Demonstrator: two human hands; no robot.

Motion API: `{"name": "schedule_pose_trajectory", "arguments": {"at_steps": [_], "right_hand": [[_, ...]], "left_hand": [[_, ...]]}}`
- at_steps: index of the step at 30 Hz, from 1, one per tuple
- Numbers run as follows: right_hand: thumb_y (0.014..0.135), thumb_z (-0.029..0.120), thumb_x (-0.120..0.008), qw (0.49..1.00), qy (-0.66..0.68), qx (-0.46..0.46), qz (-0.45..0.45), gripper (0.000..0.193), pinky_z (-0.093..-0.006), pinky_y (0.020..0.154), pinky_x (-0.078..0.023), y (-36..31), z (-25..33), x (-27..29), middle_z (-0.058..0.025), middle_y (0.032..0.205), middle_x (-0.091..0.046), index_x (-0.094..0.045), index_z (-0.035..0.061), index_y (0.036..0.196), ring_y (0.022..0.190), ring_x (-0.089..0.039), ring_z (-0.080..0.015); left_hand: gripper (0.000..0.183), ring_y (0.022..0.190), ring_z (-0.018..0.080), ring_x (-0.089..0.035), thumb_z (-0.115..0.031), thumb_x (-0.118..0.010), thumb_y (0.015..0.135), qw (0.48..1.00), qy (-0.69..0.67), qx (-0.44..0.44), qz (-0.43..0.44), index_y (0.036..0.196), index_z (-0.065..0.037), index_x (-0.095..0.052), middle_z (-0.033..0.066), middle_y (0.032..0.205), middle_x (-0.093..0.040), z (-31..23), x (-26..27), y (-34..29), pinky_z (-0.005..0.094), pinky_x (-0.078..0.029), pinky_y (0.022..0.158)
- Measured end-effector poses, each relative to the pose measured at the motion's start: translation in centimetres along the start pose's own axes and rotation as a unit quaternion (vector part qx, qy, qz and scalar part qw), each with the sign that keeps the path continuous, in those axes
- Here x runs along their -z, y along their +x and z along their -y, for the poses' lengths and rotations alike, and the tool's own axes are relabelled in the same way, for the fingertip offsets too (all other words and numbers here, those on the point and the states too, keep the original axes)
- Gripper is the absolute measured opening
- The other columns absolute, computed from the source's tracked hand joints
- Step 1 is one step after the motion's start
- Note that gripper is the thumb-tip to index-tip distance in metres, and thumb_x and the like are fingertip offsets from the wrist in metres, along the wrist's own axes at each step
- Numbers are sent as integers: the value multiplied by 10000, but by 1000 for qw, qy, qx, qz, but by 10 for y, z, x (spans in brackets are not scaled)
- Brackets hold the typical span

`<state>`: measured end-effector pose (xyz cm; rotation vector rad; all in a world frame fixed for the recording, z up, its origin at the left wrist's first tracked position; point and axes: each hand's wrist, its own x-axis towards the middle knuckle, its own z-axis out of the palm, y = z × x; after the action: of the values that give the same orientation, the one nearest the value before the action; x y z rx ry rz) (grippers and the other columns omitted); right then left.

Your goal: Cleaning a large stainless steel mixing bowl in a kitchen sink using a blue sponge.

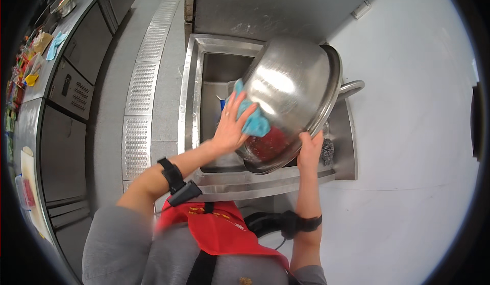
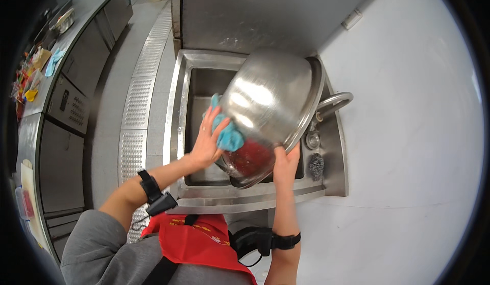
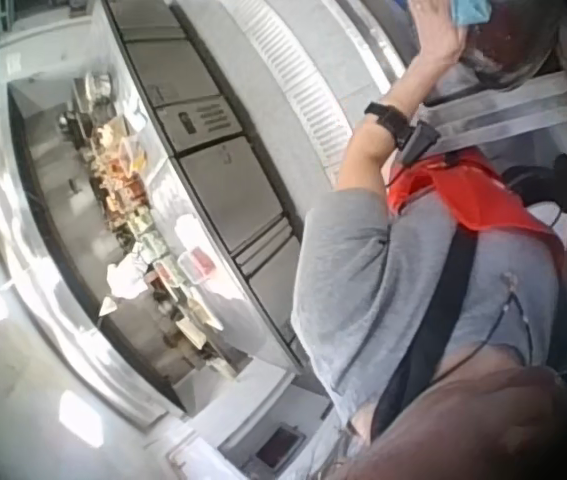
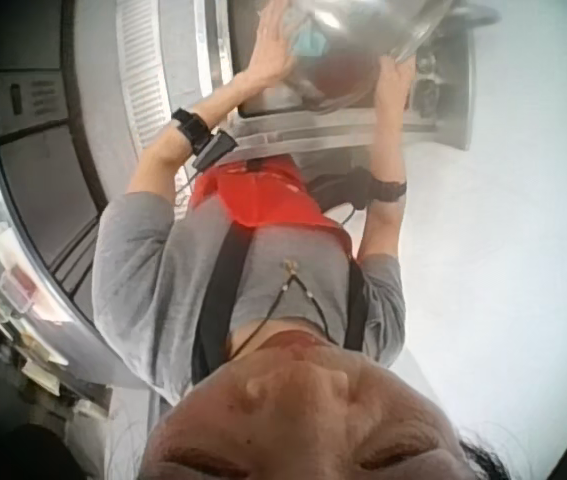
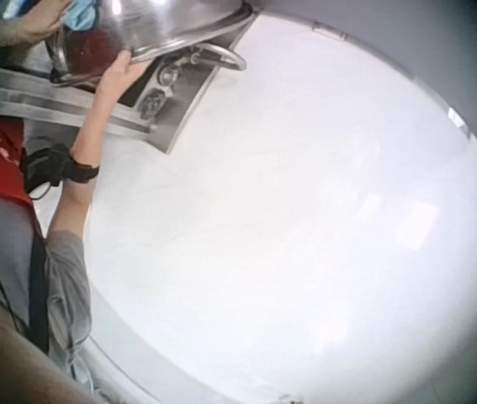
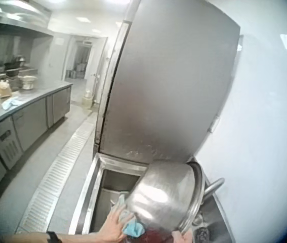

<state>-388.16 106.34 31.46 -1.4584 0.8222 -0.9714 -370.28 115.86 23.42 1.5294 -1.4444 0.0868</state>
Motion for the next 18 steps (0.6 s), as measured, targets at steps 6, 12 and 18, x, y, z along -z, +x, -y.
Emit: {"name": "schedule_pose_trajectory", "arguments": {"at_steps": [6, 12, 18], "right_hand": [[657, -81, -347, 998, -13, 50, -26, 550, -235, 869, -329, -4, -12, -9, -104, 1083, -450, -317, -48, 1204, 963, -448, -160], [636, -98, -327, 995, -60, 66, -42, 609, -277, 911, -324, -27, -23, -17, -155, 1127, -416, -248, -54, 1238, 1026, -443, -206], [670, -94, -355, 991, -109, 73, -8, 587, -284, 909, -327, -61, -59, -32, -125, 1147, -400, -245, -31, 1244, 1049, -425, -192]], "left_hand": [[692, 1232, 459, -136, -142, -571, 721, 981, -105, 137, -90, 1311, -87, -215, 258, 1341, -113, 10, -33, -59, 495, -165, 994], [674, 1247, 408, -148, -144, -600, 690, 986, 69, -79, 126, 1291, -158, -295, 179, 1334, -212, -32, 13, 58, 543, -139, 996], [497, 1190, 346, -308, -322, -457, 803, 984, 111, -84, 114, 1249, -129, -350, 186, 1230, -383, -13, -20, 192, 476, -213, 989]]}}
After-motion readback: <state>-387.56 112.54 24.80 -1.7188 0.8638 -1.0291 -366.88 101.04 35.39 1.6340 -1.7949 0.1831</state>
